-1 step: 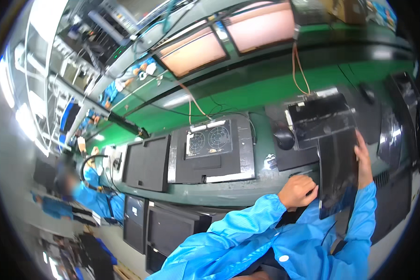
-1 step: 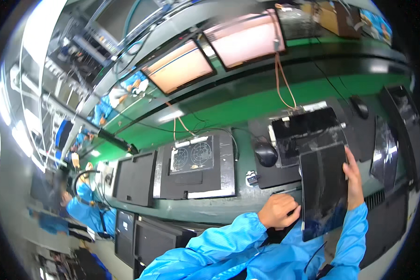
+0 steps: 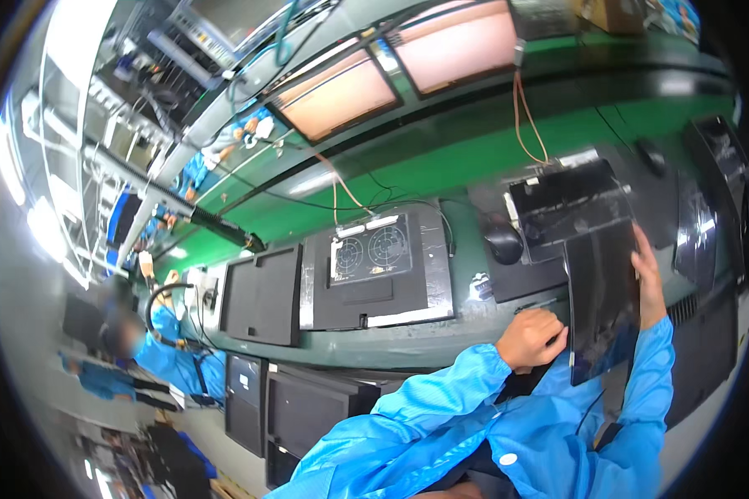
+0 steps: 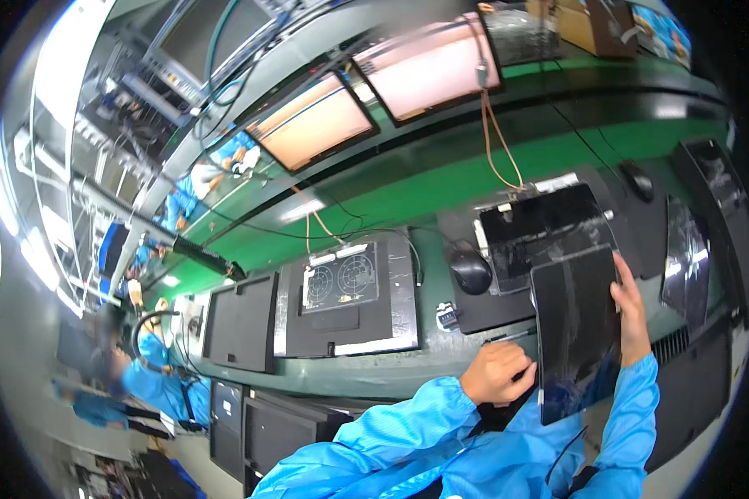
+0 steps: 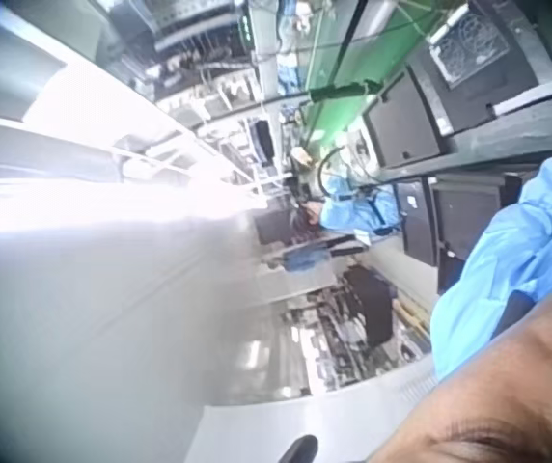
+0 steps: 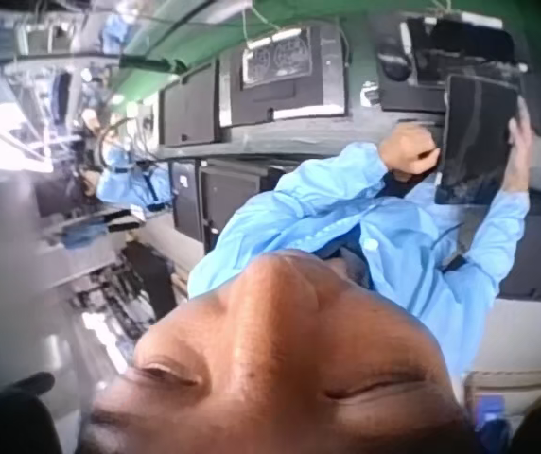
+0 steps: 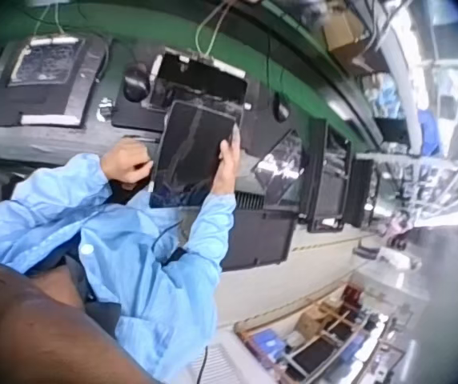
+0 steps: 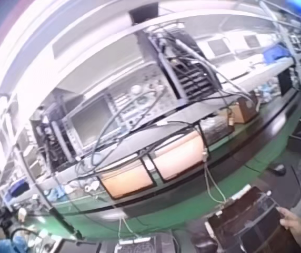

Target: Testing and assembling electronic tablets on a factory line.

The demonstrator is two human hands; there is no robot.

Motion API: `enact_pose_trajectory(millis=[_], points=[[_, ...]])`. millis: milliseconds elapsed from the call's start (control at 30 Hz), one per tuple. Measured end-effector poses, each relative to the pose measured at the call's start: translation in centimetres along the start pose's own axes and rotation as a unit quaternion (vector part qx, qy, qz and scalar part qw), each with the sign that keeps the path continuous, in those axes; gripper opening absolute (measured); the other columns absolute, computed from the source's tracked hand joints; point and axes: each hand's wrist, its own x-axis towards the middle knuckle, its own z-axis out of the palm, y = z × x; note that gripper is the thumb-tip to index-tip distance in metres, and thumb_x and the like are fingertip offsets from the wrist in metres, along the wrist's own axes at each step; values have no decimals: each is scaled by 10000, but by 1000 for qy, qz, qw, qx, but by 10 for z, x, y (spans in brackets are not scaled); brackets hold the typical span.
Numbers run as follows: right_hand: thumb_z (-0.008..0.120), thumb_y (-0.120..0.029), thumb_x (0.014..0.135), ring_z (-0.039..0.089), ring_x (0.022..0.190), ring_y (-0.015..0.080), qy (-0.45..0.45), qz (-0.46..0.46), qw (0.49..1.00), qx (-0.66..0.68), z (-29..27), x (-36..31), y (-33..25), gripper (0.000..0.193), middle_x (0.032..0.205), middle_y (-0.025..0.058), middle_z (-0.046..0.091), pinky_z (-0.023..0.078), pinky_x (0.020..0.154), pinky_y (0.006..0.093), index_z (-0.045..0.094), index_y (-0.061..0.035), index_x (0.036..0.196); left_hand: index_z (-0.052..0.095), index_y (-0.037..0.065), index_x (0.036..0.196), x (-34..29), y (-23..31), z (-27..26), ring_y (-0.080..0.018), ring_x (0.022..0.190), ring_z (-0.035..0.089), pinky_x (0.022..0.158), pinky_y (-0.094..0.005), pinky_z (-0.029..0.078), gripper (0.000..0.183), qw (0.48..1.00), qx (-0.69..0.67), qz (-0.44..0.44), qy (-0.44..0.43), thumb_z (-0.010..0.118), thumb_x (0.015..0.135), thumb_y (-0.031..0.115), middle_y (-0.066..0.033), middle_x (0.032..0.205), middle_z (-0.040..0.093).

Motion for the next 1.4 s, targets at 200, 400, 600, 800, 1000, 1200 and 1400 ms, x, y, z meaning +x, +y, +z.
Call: enact_pose_trajectory(millis=[200, 400, 600, 800, 1000, 1200, 1400], points=[[599, -239, 948, 349, 1454, 222, 11, 14, 997, 70, -4, -7, -2, 673, 1562, 109, 405, 229, 1200, 326, 366, 5, 1531, 568, 46, 688, 1, 4, 3, -298, 535, 517, 509, -407, 401, 166, 999, -31, 8, -22, 718, 758, 51, -92, 605, 487], [595, -123, 966, 514, 1314, 183, 25, 19, 986, 162, 2, -7, 0, 603, 1464, 96, 520, 372, 1120, 304, 387, -30, 1525, 573, 46, 694, -4, 3, 2, -298, 532, 516, 501, -407, 397, 161, 999, -12, -2, -31, 719, 760, 53, -93, 608, 490], [546, -87, 970, 550, 1266, 171, 3, 22, 989, 146, -4, -8, 5, 588, 1436, 104, 544, 387, 1102, 298, 379, -28, 1531, 571, 58, 679, -4, 3, 3, -292, 517, 505, 490, -414, 388, 170, 1000, 19, -11, -8, 723, 754, 48, -84, 593, 485], [549, -93, 974, 517, 1307, 177, 1, 36, 993, 112, 1, -5, 0, 581, 1453, 102, 530, 367, 1121, 309, 385, -24, 1526, 582, 68, 668, -4, -2, 4, -296, 514, 515, 487, -420, 396, 166, 996, 73, -46, 18, 732, 737, 47, -92, 592, 502], [572, -114, 975, 518, 1297, 165, 1, 43, 984, 176, -4, -5, 0, 587, 1440, 92, 541, 348, 1125, 299, 389, -31, 1527, 603, 57, 687, -3, 1, 9, -291, 524, 542, 483, -406, 413, 138, 995, 89, -47, 17, 731, 730, 28, -83, 599, 517], [611, -159, 959, 473, 1320, 124, 66, 9, 996, 54, -10, -12, 1, 595, 1493, 33, 494, 331, 1109, 273, 427, -47, 1514, 501, 78, 594, -5, -3, 17, -307, 499, 515, 468, -435, 395, 273, 995, 87, -49, -10, 744, 716, 54, -102, 565, 489], [623, -128, 967, 517, 1166, 84, 43, 59, 977, 200, -16, -7, 13, 572, 1425, -6, 529, 376, 1039, 235, 447, -83, 1510, 588, 58, 671, -10, 2, 6, -264, 470, 505, 452, -388, 356, 155, 992, 108, -60, -16, 705, 751, -4, -78, 550, 501]])
